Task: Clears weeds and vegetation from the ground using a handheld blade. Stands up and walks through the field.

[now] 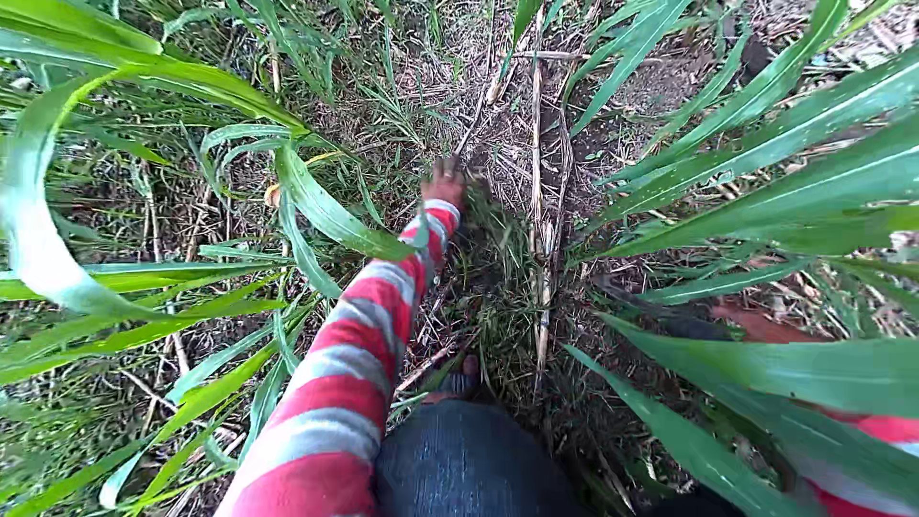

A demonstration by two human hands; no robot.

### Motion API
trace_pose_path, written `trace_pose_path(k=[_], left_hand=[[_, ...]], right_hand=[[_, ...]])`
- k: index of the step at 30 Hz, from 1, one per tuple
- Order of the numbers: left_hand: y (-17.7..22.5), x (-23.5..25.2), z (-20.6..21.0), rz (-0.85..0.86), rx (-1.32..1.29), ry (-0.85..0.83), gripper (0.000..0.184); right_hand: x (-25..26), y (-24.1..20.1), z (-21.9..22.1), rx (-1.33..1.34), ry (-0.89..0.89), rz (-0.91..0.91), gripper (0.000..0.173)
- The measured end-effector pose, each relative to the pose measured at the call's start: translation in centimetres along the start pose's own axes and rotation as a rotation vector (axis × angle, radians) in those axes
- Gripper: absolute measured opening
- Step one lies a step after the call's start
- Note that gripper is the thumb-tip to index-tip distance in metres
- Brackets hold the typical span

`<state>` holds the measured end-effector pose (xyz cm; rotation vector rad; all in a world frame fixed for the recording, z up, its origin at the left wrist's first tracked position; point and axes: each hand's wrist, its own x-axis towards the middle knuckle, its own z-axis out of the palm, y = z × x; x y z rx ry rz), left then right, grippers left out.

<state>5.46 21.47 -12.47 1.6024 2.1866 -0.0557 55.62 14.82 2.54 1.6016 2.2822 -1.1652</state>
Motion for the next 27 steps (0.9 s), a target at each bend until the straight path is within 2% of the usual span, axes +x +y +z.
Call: trace_pose_path(k=[2,3,6,10,16,20,22,25,27], left_hand=[[-1.9,2.9,0.1,-0.128,-0.022,-0.016,0.071],[-2.6,3.9,0.4,-0.182,-0.028,-0.06,0.072],[-2.7,4.5,0.3,-0.335,0.021,-0.208,0.055],[-2.5,3.4,-0.3,-0.327,0.11,-0.309,0.037],[-1.2,0.7,-1.0,-0.317,0.037,-0.317,0.041],[3.0,-5.4,-0.4,-0.189,-0.068,-0.432,0.045],[6.5,-10.0,1.3,-0.022,-0.117,-0.554,0.043],[10.0,-14.6,4.0,0.264,-0.101,-0.753,0.047],[9.7,-14.7,3.4,0.251,-0.131,-0.708,0.046]], right_hand=[[-0.4,-0.7,-0.5,-0.01,-0.061,0.065,0.058],[-0.5,-1.3,-0.9,-0.023,-0.082,0.079,0.059],[-1.3,-4.3,-1.4,-0.082,0.009,0.078,0.058],[-2.2,-7.2,-1.3,-0.238,0.135,0.114,0.051],[-1.9,-5.8,-0.9,-0.131,0.081,0.119,0.052],[-1.7,-6.4,-0.6,-0.166,0.087,0.107,0.053],[-1.4,-5.3,-0.1,-0.182,0.143,0.059,0.054],[-0.6,-4.5,-0.5,-0.158,0.072,0.063,0.057],[-0.2,-3.9,-0.7,-0.12,0.002,0.063,0.06]])
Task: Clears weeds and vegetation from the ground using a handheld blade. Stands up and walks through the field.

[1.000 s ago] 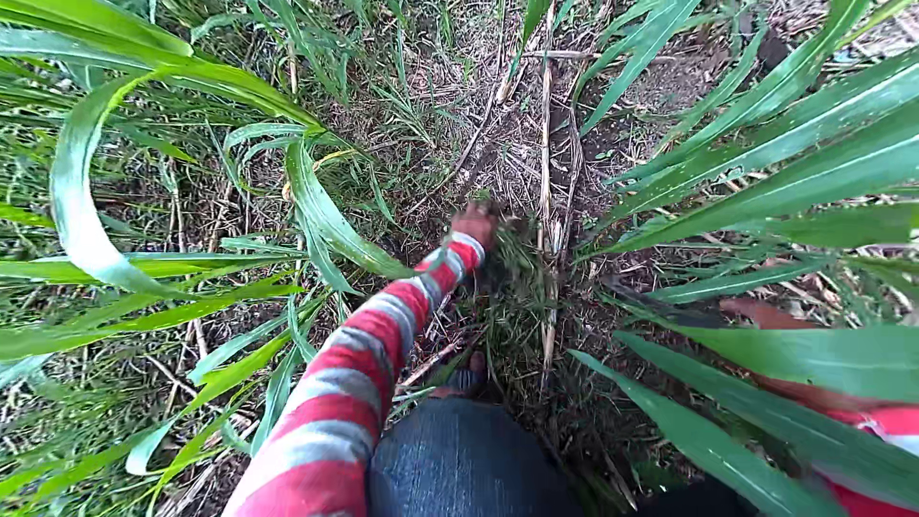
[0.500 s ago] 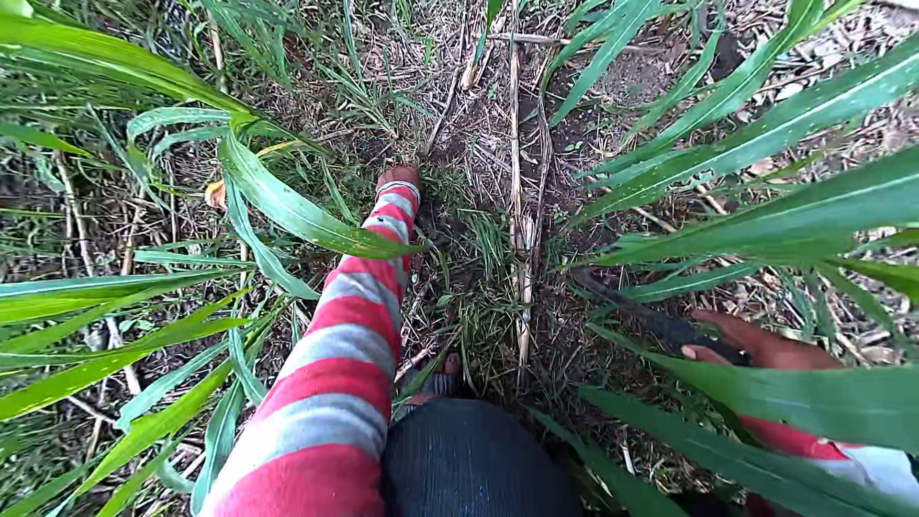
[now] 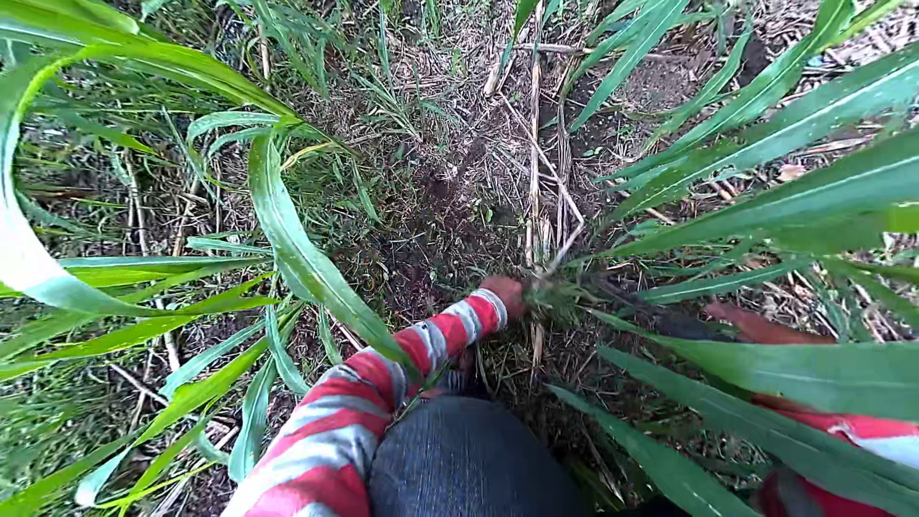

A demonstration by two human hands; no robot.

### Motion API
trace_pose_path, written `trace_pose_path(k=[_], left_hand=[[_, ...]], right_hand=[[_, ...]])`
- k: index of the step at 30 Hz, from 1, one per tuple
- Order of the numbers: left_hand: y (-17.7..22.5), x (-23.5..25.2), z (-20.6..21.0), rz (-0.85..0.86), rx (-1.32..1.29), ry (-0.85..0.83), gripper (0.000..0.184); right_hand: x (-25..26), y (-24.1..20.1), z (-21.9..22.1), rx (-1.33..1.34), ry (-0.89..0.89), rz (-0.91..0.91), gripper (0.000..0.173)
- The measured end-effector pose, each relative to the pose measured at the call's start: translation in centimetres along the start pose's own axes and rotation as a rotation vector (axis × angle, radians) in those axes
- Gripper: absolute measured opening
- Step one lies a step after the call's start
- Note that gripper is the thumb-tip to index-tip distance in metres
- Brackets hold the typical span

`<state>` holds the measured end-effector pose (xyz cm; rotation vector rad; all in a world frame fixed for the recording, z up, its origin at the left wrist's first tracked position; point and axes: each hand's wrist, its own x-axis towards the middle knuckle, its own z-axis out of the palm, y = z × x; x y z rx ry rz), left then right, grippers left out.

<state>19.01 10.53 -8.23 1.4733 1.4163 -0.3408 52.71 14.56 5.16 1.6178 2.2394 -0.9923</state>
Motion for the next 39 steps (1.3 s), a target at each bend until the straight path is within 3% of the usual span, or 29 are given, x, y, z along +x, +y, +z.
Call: trace_pose_path(k=[4,7,9,12,17,22,27,31,35,39], left_hand=[[-7.6,2.2,-5.9,-0.218,0.018,0.414,0.048],[-15.1,2.9,-11.4,-0.391,0.078,0.562,0.063],[-18.5,2.8,-13.2,-0.502,0.106,0.565,0.068],[-19.8,2.8,-13.8,-0.626,0.128,0.497,0.061],[-20.3,3.2,-13.4,-0.71,0.153,0.429,0.056],[-22.2,3.4,-13.0,-0.732,0.097,0.413,0.053],[-20.0,0.9,-12.7,-0.745,-0.133,0.461,0.048],[-17.3,0.4,-10.0,-0.691,-0.179,0.481,0.043],[-10.9,-1.1,-5.7,-0.578,-0.219,0.344,0.049],[-5.2,-2.6,1.2,-0.183,0.012,-0.003,0.049]], right_hand=[[-0.4,0.3,1.2,-0.043,0.077,0.036,0.057],[-1.3,-0.5,1.4,-0.144,0.188,0.068,0.059],[-1.8,-1.0,1.1,-0.086,0.221,0.078,0.059],[-1.8,-1.5,0.5,-0.052,0.208,0.023,0.058],[-1.0,-1.8,-0.1,0.007,0.087,0.071,0.057],[-1.4,-1.8,0.7,-0.105,0.171,0.059,0.058],[-1.3,-2.2,0.0,-0.161,0.056,0.142,0.058],[-0.4,-2.0,-0.1,-0.12,-0.045,0.202,0.056],[-0.5,0.2,1.3,-0.089,0.026,0.138,0.056],[-0.8,1.0,2.4,-0.122,0.203,0.069,0.059]])
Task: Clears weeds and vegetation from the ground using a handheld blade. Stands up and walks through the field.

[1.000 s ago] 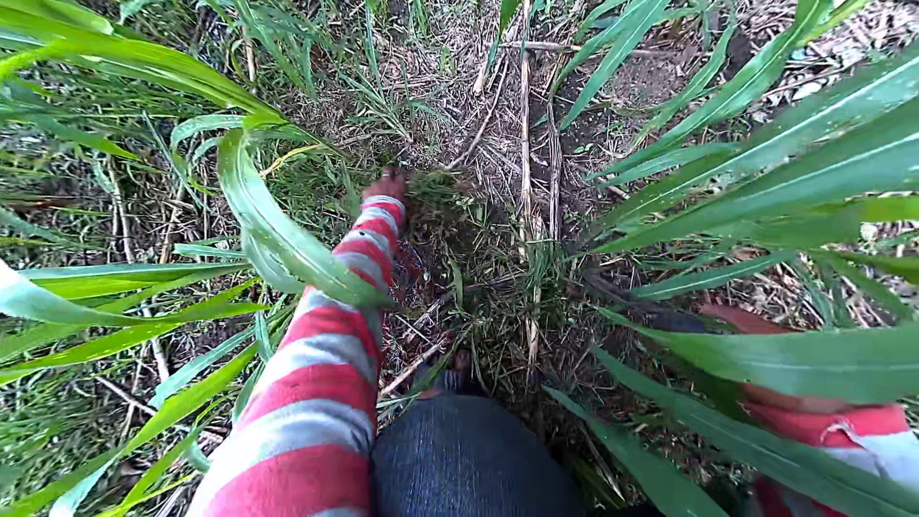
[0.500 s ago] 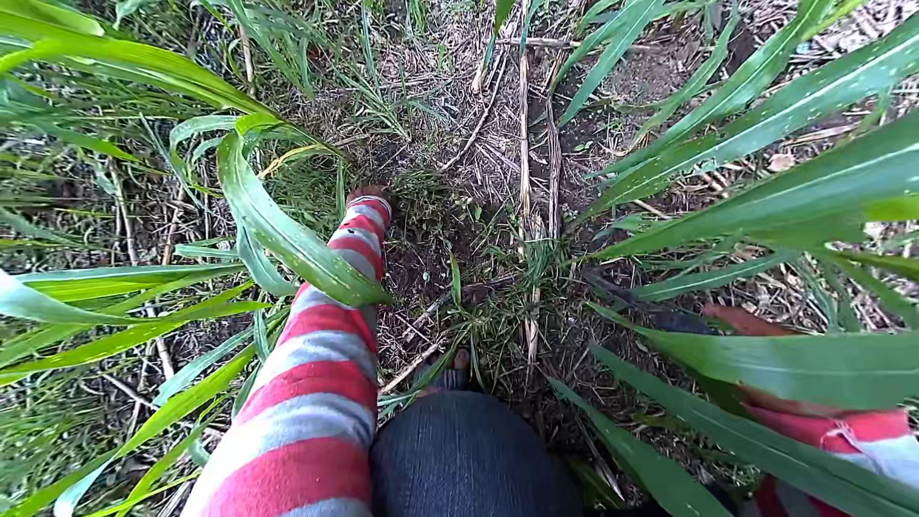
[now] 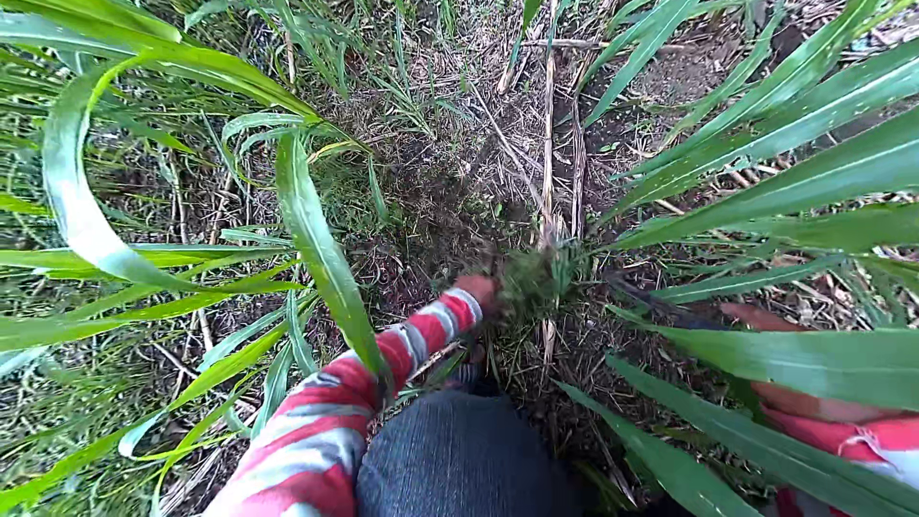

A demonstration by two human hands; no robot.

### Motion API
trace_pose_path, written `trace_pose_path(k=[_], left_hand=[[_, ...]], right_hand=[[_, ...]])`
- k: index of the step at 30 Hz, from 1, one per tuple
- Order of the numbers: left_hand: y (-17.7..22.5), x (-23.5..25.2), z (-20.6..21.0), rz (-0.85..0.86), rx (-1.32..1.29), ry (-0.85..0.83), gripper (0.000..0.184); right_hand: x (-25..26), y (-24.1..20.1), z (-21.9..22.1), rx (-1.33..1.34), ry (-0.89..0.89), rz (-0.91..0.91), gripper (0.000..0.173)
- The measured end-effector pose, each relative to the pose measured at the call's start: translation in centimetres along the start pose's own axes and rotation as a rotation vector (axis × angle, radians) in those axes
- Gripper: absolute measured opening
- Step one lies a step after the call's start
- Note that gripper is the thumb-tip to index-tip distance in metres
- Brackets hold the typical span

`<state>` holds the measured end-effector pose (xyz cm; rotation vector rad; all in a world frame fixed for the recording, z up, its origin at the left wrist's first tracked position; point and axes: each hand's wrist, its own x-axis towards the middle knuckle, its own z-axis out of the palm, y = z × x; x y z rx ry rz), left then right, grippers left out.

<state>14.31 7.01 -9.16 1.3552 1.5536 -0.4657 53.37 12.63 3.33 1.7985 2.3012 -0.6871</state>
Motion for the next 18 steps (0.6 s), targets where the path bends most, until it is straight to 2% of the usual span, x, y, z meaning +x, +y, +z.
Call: trace_pose_path(k=[2,4,7,8,10,12,13,15,18], left_hand=[[2.2,-1.3,0.7,0.133,0.098,-0.057,0.047],[1.8,-1.2,-0.6,0.095,0.081,0.044,0.045],[-4.3,2.8,-3.7,-0.041,0.005,0.46,0.046],[-6.8,4.0,-5.2,-0.112,0.01,0.553,0.049],[-10.8,4.7,-8.1,-0.306,-0.033,0.63,0.066],[-13.2,4.4,-9.7,-0.506,-0.093,0.635,0.079],[-14.1,4.5,-9.9,-0.588,-0.097,0.628,0.08],[-14.8,4.5,-10.1,-0.699,-0.057,0.569,0.07],[-16.3,4.0,-10.2,-0.694,-0.002,0.446,0.049]], right_hand=[[0.2,-0.6,0.0,0.059,0.035,-0.055,0.059],[0.3,-1.7,-0.2,0.075,0.088,-0.119,0.059],[0.1,-2.8,-1.1,0.055,0.035,-0.067,0.056],[0.0,-3.1,-1.4,0.064,-0.009,-0.033,0.054],[0.1,-3.2,-1.8,0.051,-0.105,0.019,0.052],[0.4,-2.7,-2.0,0.057,-0.176,0.021,0.052],[0.4,-2.3,-1.9,0.066,-0.156,0.002,0.053],[0.5,-1.3,-1.7,0.115,-0.12,-0.066,0.058],[1.0,0.1,-1.3,0.145,-0.145,-0.1,0.061]])
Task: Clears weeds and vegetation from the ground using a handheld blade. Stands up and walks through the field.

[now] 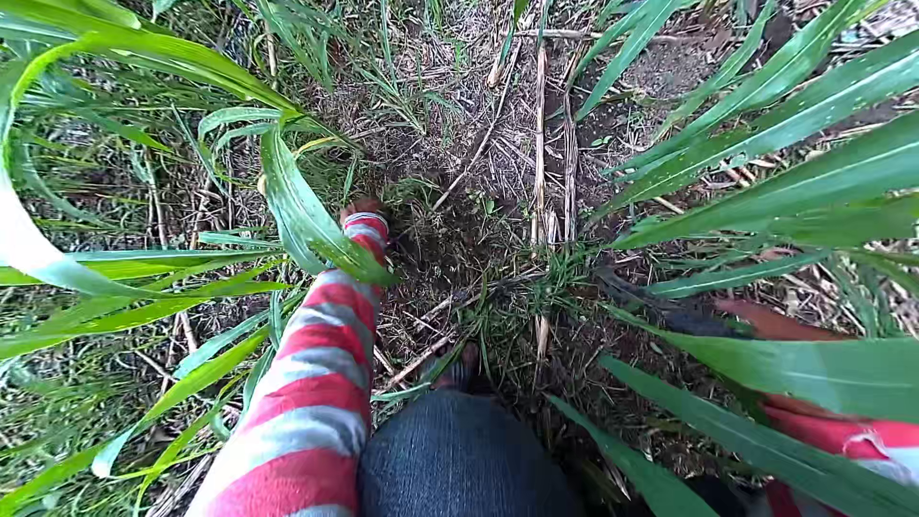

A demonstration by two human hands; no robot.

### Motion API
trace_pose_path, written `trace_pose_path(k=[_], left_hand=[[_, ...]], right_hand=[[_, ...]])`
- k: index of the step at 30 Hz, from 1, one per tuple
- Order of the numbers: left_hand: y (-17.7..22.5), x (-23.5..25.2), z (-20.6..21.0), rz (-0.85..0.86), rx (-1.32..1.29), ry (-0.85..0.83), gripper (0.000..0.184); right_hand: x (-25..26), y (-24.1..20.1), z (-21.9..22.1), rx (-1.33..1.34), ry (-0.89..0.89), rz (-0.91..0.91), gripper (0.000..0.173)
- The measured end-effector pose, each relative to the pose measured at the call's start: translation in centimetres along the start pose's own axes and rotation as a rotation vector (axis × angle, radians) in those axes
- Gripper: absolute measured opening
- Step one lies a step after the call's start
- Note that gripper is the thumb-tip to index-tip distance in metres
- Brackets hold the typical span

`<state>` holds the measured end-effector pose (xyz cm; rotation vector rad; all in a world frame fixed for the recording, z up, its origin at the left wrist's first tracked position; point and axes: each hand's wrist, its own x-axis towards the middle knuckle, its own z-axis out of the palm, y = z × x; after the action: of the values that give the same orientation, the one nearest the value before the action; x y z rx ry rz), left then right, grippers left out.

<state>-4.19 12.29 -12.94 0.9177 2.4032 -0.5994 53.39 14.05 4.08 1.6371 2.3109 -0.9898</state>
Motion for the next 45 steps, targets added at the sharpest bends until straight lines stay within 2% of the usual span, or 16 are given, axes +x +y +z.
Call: trace_pose_path(k=[5,9,14,17,21,23,24,26,29,31,34,36,40,45], left_hand=[[-1.9,0.8,0.2,0.054,-0.066,-0.053,0.047],[-0.1,-2.5,-1.5,0.109,-0.071,-0.069,0.04],[3.3,-5.8,-0.7,0.149,0.068,-0.09,0.03],[4.9,-10.4,-0.6,0.331,0.096,-0.206,0.027],[9.0,-17.3,2.2,0.66,0.168,-0.477,0.029],[10.0,-18.4,3.4,0.773,0.127,-0.561,0.035],[9.9,-18.0,3.7,0.784,0.089,-0.537,0.041],[8.7,-15.1,4.4,0.694,-0.028,-0.366,0.058],[4.5,-8.6,3.3,0.395,-0.094,-0.04,0.072],[1.3,-5.1,2.0,0.194,-0.096,0.035,0.078],[-2.1,-2.9,1.0,0.01,-0.068,0.003,0.067],[-3.2,-2.0,0.7,0.012,-0.031,-0.045,0.059],[-2.6,-2.2,-0.7,0.037,0.083,-0.123,0.041],[-2.2,-2.3,-0.2,0.068,0.152,-0.088,0.029]], right_hand=[[-0.4,-1.6,-0.5,-0.017,0.066,-0.065,0.059],[-0.5,-2.1,-0.6,-0.063,0.112,-0.031,0.061],[-0.1,-2.3,-1.3,-0.1,0.031,-0.047,0.057],[0.1,-3.1,-1.9,-0.126,-0.029,-0.023,0.056],[1.9,-2.7,-2.8,-0.178,-0.175,0.094,0.056],[2.6,-4.1,-3.7,-0.171,-0.233,0.16,0.056],[2.5,-5.1,-4.3,-0.172,-0.247,0.171,0.054],[2.0,-5.2,-4.4,-0.17,-0.225,0.141,0.054],[1.4,-1.5,-2.9,-0.137,-0.131,0.037,0.056],[0.8,-1.6,-2.8,-0.116,-0.114,0.056,0.058],[0.5,-3.4,-3.2,-0.135,-0.116,0.116,0.057],[0.8,-3.5,-3.4,-0.139,-0.142,0.117,0.057],[1.2,-1.7,-2.9,-0.147,-0.134,0.054,0.055],[0.8,-3.0,-3.1,-0.14,-0.118,0.075,0.057]])
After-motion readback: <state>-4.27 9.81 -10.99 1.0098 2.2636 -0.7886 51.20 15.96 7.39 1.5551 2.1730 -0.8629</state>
